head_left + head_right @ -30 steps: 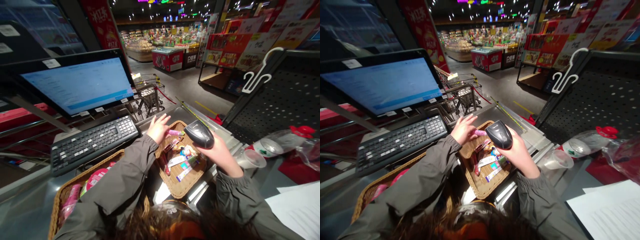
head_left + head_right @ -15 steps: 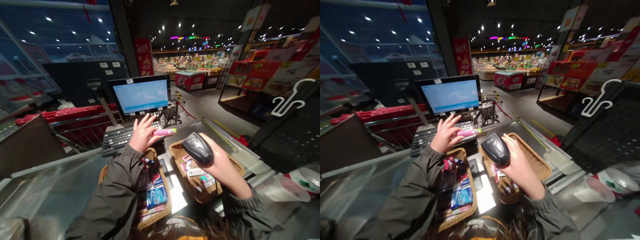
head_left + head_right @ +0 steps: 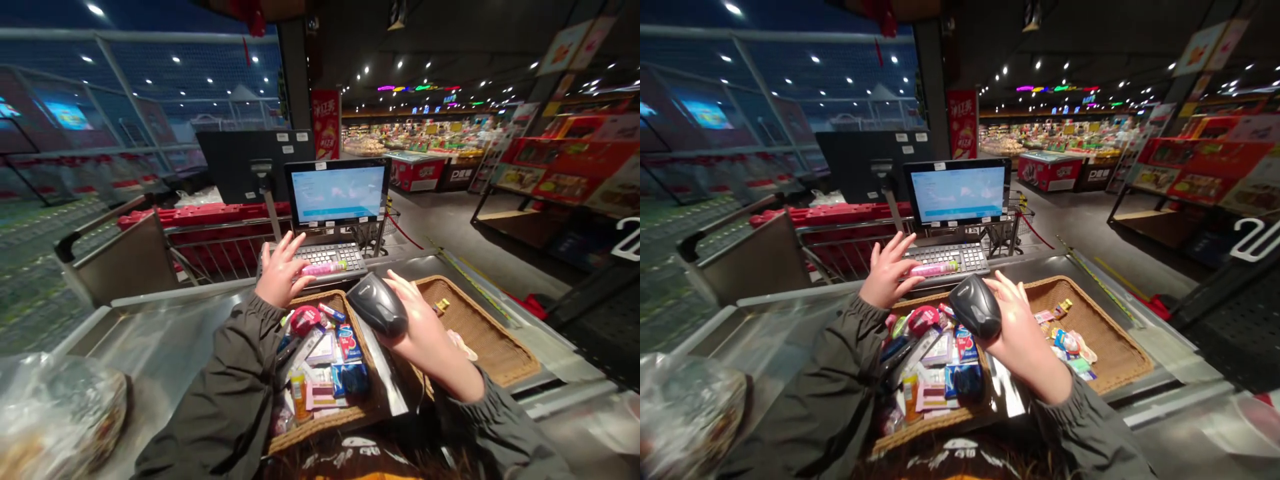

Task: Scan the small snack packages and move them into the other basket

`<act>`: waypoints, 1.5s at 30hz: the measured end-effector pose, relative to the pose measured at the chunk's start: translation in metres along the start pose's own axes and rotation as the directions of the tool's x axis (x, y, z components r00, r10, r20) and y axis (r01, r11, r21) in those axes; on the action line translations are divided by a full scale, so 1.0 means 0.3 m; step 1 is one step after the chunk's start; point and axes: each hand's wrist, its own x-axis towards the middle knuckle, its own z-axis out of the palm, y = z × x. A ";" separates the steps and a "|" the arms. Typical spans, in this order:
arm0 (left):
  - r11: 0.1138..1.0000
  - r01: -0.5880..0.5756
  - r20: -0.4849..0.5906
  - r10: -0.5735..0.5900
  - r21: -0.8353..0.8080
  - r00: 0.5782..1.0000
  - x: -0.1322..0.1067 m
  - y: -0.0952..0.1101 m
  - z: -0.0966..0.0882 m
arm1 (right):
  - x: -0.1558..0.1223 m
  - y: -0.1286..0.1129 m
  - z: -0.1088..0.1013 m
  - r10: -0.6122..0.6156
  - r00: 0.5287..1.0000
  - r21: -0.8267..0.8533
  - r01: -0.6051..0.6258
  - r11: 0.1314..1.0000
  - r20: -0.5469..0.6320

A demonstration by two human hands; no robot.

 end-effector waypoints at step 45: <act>0.953 0.269 0.495 -0.169 -0.139 0.852 -0.646 -0.105 0.100 | -0.033 -0.064 0.168 -0.118 0.965 0.129 0.089 0.988 0.235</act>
